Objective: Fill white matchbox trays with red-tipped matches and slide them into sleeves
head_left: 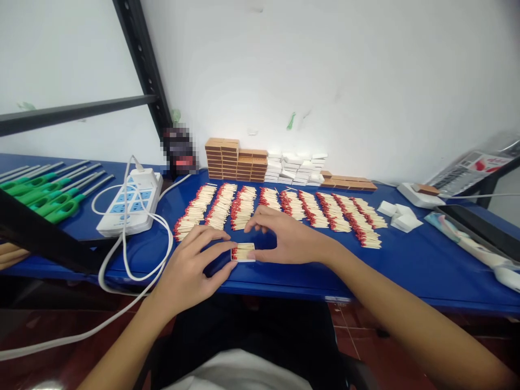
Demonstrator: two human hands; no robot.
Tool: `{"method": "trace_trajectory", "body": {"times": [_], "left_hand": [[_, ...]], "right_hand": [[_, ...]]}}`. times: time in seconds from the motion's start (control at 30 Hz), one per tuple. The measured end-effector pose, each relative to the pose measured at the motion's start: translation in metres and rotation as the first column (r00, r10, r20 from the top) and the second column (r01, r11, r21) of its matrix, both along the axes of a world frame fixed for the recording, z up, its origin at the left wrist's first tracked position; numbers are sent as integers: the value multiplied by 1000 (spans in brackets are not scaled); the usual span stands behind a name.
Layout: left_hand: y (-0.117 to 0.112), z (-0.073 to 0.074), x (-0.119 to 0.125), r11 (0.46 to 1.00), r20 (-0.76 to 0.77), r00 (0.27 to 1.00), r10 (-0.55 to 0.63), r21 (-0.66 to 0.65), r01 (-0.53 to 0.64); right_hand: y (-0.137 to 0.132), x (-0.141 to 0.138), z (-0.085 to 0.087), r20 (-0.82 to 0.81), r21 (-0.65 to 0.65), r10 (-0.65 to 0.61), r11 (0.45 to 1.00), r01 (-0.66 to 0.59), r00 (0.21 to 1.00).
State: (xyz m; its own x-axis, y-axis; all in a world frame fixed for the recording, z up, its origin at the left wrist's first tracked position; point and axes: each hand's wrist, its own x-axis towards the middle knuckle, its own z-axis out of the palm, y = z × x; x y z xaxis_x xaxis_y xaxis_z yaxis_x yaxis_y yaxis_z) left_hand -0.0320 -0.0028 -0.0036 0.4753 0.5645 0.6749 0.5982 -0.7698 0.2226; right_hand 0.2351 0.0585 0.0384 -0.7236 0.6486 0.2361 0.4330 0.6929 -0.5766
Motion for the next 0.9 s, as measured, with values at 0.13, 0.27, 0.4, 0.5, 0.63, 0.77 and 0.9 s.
{"method": "trace_trajectory", "body": {"times": [0.13, 0.27, 0.4, 0.5, 0.63, 0.77, 0.9], "left_hand": [[1, -1, 0, 1000, -11, 1000, -2, -25, 2], [2, -2, -1, 1000, -33, 999, -1, -31, 0], [4, -3, -2, 999, -29, 1000, -11, -31, 10], [4, -3, -1, 999, -25, 1000, -16, -38, 15], [3, -2, 0, 999, -27, 1000, -8, -44, 7], [2, -3, 0, 999, -27, 1000, 4, -46, -5], [1, -2, 2, 999, -45, 999, 2, -43, -4]], "right_hand": [[22, 22, 9, -62, 87, -126, 987, 131, 990], [53, 58, 12, -114, 248, -445, 853, 459, 888], [66, 71, 6, -96, 280, -536, 794, 539, 839], [56, 55, 1, -98, 163, -391, 901, 402, 915], [27, 21, -2, -31, -19, -116, 993, 115, 993], [5, 0, -4, 58, -29, 20, 999, -18, 998], [0, -3, -3, 110, -8, 14, 1000, -13, 994]]}}
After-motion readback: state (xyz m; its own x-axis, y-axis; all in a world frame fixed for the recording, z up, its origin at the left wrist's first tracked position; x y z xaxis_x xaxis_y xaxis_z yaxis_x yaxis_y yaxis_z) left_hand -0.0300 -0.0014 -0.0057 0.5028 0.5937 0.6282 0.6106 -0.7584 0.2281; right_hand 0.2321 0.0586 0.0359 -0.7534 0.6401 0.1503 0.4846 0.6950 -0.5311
